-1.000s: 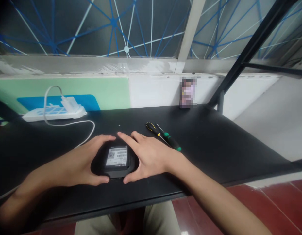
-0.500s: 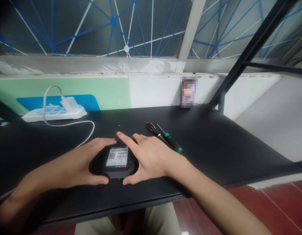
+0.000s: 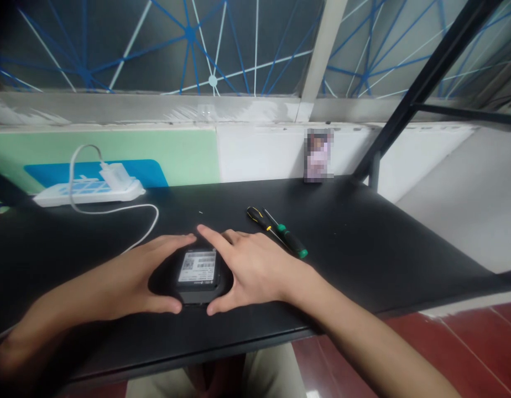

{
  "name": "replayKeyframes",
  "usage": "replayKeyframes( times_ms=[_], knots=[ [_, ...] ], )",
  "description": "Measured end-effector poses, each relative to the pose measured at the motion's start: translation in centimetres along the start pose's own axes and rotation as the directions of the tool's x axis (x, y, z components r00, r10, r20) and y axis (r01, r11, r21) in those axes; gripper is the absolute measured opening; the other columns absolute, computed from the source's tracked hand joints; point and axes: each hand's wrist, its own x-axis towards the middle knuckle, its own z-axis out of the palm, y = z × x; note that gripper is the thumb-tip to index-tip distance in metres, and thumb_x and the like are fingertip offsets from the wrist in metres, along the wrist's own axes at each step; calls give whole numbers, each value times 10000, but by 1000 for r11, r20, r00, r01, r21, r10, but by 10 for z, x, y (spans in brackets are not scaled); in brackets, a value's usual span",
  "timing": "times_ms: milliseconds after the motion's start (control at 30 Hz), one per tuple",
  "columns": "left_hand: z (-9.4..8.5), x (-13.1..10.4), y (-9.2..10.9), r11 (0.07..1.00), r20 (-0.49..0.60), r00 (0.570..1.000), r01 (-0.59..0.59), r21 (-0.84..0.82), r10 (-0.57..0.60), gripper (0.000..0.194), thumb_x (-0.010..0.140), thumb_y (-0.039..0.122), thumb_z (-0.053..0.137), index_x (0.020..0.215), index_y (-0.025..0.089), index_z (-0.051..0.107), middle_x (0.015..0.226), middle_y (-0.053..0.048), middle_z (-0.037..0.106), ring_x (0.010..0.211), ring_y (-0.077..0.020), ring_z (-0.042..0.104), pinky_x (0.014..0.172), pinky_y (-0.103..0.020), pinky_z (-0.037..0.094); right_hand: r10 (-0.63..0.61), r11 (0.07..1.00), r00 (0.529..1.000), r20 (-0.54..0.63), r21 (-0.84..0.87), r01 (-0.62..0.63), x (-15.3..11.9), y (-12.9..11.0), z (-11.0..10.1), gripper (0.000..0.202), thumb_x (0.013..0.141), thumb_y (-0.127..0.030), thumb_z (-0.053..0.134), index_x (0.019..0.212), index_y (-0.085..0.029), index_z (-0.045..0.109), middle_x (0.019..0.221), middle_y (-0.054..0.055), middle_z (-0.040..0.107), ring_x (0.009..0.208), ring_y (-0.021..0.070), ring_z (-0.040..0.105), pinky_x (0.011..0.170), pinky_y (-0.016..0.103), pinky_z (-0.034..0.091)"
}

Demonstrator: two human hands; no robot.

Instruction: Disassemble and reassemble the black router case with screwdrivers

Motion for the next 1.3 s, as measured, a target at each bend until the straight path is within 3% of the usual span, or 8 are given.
replayKeyframes(
  times_ms=[267,500,1000,1067,1167,1300],
  knots=[
    [2,1,2,996,-53,996,-80,-42,78,845,707,355,810,1444,285,401,1513,-103,442,1369,-375,480,1140,-554,421,-6,1000,999,-47,2,6,0,1,3,1253,653,-772,708,1583,-100,204,1305,255,582,1103,403,653,887,523,564],
    [3,-1,5,1000,7,1000,-22,-4,22,885,738,325,760,1509,208,342,1577,-142,381,1456,-355,374,1204,-530,338,11,998,1000,-17,-56,-11,1,-4,1,1244,687,-745,694,1594,-85,155,1338,289,597,1080,417,684,857,526,570],
    [2,0,-7,999,24,999,32,12,-32,1000,749,501,824,1564,266,294,1620,-110,354,1486,-331,335,1199,-505,331,39,999,999,38,14,-40,0,-5,-3,1282,669,-866,594,1610,-133,126,1412,267,588,1044,426,727,848,529,574],
    [3,1,-8,999,22,999,33,5,-33,1013,740,506,834,1565,272,295,1612,-115,367,1476,-334,355,1192,-506,339,44,999,998,44,2,-45,-1,-6,-4,1253,690,-852,592,1610,-135,133,1360,260,630,976,408,747,799,500,577],
    [4,1,-9,999,30,999,41,-5,-41,1030,726,509,846,1566,255,307,1596,-131,385,1461,-332,378,1185,-500,345,72,997,996,58,-20,-71,-2,-7,-5,1219,719,-804,626,1608,-121,146,1123,215,746,851,372,761,707,436,562],
    [5,3,-9,999,35,998,51,-2,-51,1054,703,493,865,1568,251,312,1581,-128,403,1450,-331,391,1176,-484,361,95,995,994,57,-31,-93,0,-8,-5,1246,694,-784,673,1605,-106,159,929,162,767,814,370,754,666,411,542]
  ],
)
